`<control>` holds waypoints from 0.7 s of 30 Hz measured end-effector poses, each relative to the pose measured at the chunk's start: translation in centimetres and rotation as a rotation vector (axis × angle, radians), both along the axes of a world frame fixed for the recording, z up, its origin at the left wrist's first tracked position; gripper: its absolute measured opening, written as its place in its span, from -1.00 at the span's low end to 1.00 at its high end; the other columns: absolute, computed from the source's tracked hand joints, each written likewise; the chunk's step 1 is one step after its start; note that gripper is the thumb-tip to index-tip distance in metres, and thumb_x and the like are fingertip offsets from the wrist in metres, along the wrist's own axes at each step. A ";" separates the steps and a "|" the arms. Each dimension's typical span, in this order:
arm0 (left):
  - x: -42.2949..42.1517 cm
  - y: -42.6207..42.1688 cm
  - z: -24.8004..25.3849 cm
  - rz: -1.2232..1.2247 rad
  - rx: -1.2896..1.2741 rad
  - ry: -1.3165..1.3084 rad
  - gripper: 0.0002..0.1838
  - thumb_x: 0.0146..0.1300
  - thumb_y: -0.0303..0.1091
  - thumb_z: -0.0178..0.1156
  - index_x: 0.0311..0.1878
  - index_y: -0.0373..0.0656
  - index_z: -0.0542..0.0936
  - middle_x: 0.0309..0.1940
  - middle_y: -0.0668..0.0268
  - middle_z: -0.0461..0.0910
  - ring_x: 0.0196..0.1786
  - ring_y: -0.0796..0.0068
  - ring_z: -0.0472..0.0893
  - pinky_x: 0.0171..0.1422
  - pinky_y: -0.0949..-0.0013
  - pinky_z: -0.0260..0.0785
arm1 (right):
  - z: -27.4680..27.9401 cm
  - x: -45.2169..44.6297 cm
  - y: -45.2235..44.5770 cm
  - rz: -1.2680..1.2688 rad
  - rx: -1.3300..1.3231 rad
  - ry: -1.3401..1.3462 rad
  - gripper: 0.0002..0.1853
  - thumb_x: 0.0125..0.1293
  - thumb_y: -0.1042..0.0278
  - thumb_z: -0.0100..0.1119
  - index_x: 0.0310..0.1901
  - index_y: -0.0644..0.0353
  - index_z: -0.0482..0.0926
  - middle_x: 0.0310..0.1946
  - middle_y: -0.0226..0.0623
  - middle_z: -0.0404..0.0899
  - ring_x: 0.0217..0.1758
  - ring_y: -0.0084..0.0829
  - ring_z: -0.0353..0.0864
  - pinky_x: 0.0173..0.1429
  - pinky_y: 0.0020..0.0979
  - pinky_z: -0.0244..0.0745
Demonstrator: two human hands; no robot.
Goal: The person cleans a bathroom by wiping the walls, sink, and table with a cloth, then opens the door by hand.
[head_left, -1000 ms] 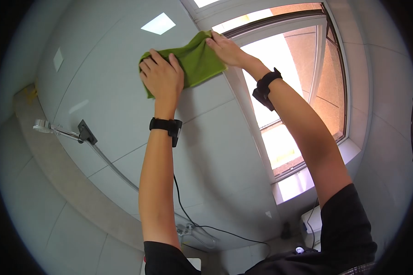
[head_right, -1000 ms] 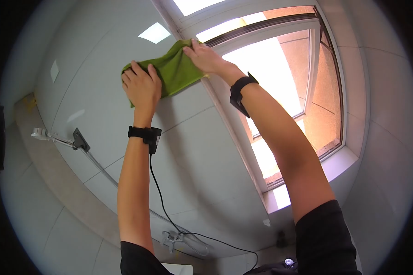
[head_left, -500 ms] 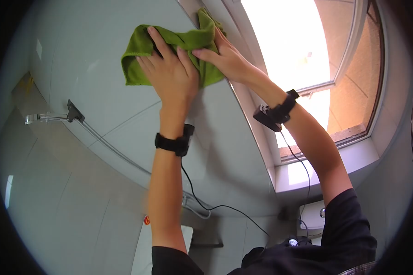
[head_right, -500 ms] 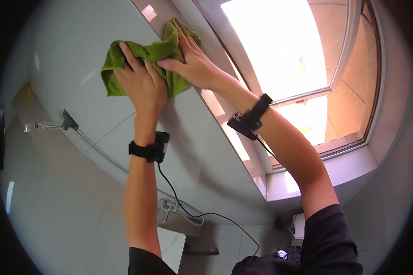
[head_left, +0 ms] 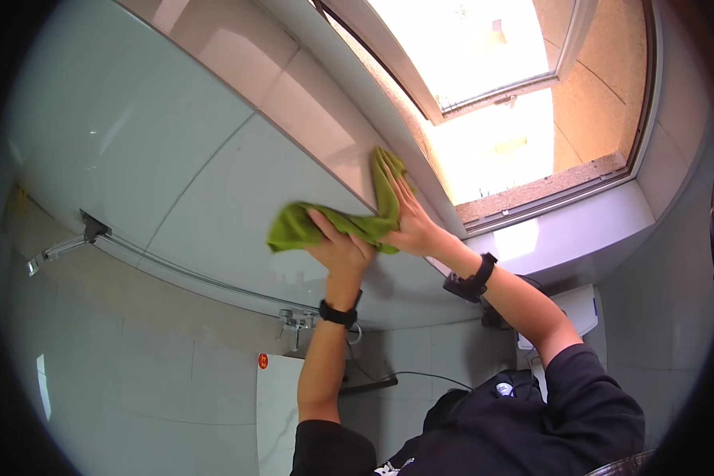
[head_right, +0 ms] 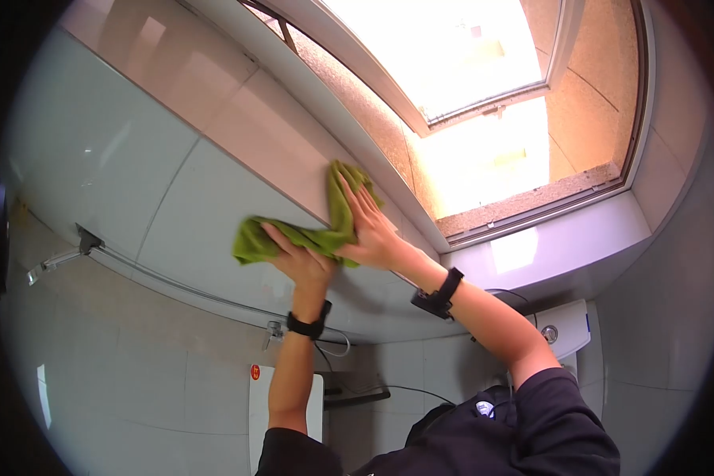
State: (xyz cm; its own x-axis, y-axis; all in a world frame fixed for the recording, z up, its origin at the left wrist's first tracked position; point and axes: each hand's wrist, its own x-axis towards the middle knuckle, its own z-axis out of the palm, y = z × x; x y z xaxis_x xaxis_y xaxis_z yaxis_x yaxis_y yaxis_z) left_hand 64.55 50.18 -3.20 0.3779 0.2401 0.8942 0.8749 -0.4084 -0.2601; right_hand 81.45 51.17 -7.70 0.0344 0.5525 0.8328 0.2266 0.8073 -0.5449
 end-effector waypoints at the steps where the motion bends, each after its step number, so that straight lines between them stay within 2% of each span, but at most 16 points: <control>1: -1.0 0.3 -2.7 0.035 0.039 0.062 -0.09 0.49 0.09 -0.14 0.62 -0.43 -0.14 0.46 -0.47 0.08 0.41 -0.56 0.21 0.45 -0.42 0.01 | -1.9 -0.3 -0.3 -0.007 -0.043 -0.003 0.21 0.16 -0.04 0.38 0.63 0.29 -0.21 0.64 0.14 -0.13 0.72 0.09 -0.20 0.72 -0.01 -0.23; 3: -2.9 0.8 -7.1 -0.024 0.070 0.145 -0.15 0.38 -0.06 0.02 0.57 -0.42 0.06 0.33 -0.39 0.31 0.32 -0.52 0.35 0.36 -0.51 0.11 | -5.5 -0.7 -1.0 -0.019 -0.103 -0.017 0.20 0.15 0.04 0.42 0.62 0.30 -0.18 0.63 0.16 -0.11 0.71 0.10 -0.18 0.72 -0.03 -0.18; 6: -4.9 1.2 -9.9 -0.098 -0.038 0.177 -0.14 0.33 -0.09 0.11 0.56 -0.42 0.10 0.30 -0.38 0.36 0.29 -0.46 0.40 0.32 -0.51 0.16 | -7.2 -0.3 -3.1 -0.010 -0.211 -0.104 0.20 0.12 0.17 0.48 0.62 0.31 -0.17 0.62 0.19 -0.10 0.69 0.12 -0.14 0.70 -0.06 -0.08; 7: -4.3 0.3 -8.6 -0.076 -0.024 0.198 -0.14 0.33 -0.12 0.15 0.54 -0.47 0.10 0.27 -0.40 0.37 0.28 -0.44 0.42 0.33 -0.40 0.25 | -6.8 0.1 -3.4 -0.002 -0.252 -0.144 0.20 0.11 0.21 0.49 0.62 0.31 -0.17 0.61 0.20 -0.10 0.69 0.13 -0.12 0.69 -0.07 -0.04; 10: -3.0 -1.6 -3.4 -0.134 -0.208 0.047 -0.07 0.33 -0.22 0.16 0.58 -0.52 -0.06 0.36 -0.52 0.20 0.35 -0.58 0.29 0.42 -0.35 0.17 | -1.1 1.2 -4.6 0.016 -0.165 -0.116 0.20 0.11 0.32 0.51 0.62 0.31 -0.18 0.60 0.23 -0.05 0.65 0.17 0.00 0.65 -0.07 0.08; 11: -1.8 -3.1 0.3 -0.124 -0.114 -0.009 -0.12 0.34 -0.41 0.15 0.57 -0.52 -0.08 0.31 -0.49 0.25 0.25 -0.49 0.38 0.40 -0.20 0.27 | 1.4 1.5 -5.1 -0.001 -0.140 -0.117 0.16 0.12 0.39 0.49 0.61 0.32 -0.15 0.56 0.26 0.03 0.61 0.21 0.09 0.61 -0.05 0.17; 14: -2.8 -2.3 6.8 -0.226 -0.096 -0.342 -0.18 0.33 -0.58 0.07 0.57 -0.54 -0.09 0.25 -0.39 0.26 0.21 -0.39 0.39 0.40 -0.16 0.24 | 9.6 1.6 -5.5 -0.145 0.121 -0.101 0.07 0.20 0.42 0.44 0.61 0.33 -0.08 0.52 0.30 0.12 0.58 0.24 0.15 0.58 -0.06 0.22; 16: -3.5 -3.9 13.2 -0.242 0.079 -0.353 -0.23 0.31 -0.68 -0.01 0.55 -0.54 -0.06 0.20 -0.28 0.25 0.21 -0.27 0.36 0.42 -0.09 0.19 | 14.7 1.0 -6.2 -0.219 0.279 -0.032 -0.05 0.30 0.42 0.36 0.59 0.37 -0.03 0.48 0.31 0.18 0.55 0.26 0.20 0.55 -0.05 0.24; 17: -4.1 -4.1 15.5 -0.265 0.160 -0.396 -0.25 0.31 -0.67 -0.02 0.54 -0.53 -0.03 0.20 -0.26 0.24 0.23 -0.24 0.34 0.43 -0.06 0.17 | 17.0 0.6 -6.9 -0.330 0.380 -0.042 -0.12 0.38 0.38 0.30 0.58 0.40 -0.02 0.46 0.30 0.23 0.51 0.26 0.25 0.53 -0.02 0.25; 19: -5.6 -4.6 20.2 -0.276 0.287 -0.476 -0.30 0.32 -0.63 -0.02 0.50 -0.54 0.03 0.20 -0.22 0.24 0.24 -0.19 0.33 0.44 -0.01 0.15 | 21.0 -0.2 -7.9 -0.407 0.497 -0.067 -0.16 0.42 0.32 0.26 0.57 0.41 0.01 0.33 0.37 0.32 0.42 0.28 0.34 0.47 0.03 0.27; 21: -7.3 -5.4 24.5 -0.247 0.367 -0.534 -0.37 0.35 -0.55 0.01 0.44 -0.56 0.11 0.17 -0.22 0.25 0.20 -0.16 0.34 0.38 -0.01 0.18 | 24.6 -1.1 -8.3 -0.527 0.591 -0.075 -0.16 0.41 0.30 0.28 0.57 0.38 0.04 0.21 0.39 0.39 0.24 0.29 0.47 0.30 -0.02 0.43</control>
